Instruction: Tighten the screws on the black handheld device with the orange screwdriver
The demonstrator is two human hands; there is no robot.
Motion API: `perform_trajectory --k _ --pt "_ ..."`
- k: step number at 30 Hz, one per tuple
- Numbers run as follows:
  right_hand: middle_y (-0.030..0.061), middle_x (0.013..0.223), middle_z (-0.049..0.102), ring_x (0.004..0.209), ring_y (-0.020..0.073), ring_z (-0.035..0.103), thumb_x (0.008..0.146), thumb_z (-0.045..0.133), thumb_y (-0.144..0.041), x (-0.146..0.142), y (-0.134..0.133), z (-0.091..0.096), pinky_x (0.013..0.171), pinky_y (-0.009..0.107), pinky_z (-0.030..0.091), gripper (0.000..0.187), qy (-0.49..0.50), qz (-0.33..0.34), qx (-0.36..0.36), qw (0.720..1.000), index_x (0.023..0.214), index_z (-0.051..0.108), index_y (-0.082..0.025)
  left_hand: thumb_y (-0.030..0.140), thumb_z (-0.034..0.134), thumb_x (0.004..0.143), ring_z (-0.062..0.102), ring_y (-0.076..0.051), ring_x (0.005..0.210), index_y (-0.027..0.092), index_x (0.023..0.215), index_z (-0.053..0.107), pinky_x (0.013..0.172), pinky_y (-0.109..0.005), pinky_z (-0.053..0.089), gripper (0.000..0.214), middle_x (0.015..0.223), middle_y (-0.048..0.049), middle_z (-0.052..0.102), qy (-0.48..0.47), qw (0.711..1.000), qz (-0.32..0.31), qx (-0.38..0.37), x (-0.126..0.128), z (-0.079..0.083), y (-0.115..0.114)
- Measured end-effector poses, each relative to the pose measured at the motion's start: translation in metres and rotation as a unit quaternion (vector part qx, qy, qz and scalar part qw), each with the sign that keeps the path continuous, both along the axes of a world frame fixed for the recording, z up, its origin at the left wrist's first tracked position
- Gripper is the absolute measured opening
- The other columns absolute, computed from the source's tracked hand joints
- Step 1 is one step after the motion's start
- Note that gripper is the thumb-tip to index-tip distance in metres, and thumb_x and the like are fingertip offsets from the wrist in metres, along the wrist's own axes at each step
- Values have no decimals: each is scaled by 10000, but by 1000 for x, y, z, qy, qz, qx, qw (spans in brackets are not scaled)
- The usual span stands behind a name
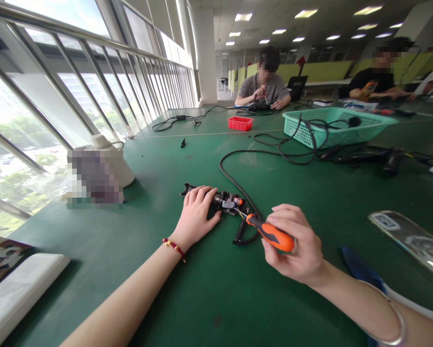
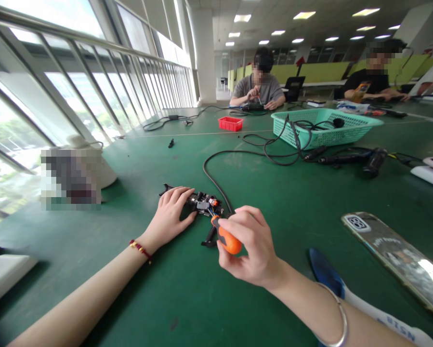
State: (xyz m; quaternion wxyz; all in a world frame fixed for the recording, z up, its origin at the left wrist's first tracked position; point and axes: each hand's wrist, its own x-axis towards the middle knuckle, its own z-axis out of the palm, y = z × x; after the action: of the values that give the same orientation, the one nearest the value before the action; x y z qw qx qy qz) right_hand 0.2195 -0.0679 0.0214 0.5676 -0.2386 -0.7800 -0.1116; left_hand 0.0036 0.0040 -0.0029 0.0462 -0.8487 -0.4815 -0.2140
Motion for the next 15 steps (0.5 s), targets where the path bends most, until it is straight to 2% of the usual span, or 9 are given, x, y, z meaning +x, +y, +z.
perform_trajectory --k 5,12,15 --pt "49 783 689 534 129 597 701 646 -94 2 0 2 685 399 522 417 -20 -27 5 999 1090 504 -147 342 484 826 364 -273 1217 170 1270 426 1047 -461 292 479 1263 -102 483 -4 1000 -2 1 0 1 0" --pt "24 725 626 613 162 595 685 594 -110 1 0 1 686 420 512 434 5 -16 -4 1000 1100 479 -167 337 479 827 363 -279 1218 183 1263 431 1041 -477 292 465 1260 -103 482 -10 1000 -7 -1 0 1 -1" --pt "3 685 642 534 130 568 691 621 -87 1 -1 3 696 409 496 358 -23 -32 -4 999 1026 517 -164 335 483 826 359 -278 1219 172 1261 432 1045 -472 289 468 1257 -105 484 -9 1000 -5 -1 0 1 -1"
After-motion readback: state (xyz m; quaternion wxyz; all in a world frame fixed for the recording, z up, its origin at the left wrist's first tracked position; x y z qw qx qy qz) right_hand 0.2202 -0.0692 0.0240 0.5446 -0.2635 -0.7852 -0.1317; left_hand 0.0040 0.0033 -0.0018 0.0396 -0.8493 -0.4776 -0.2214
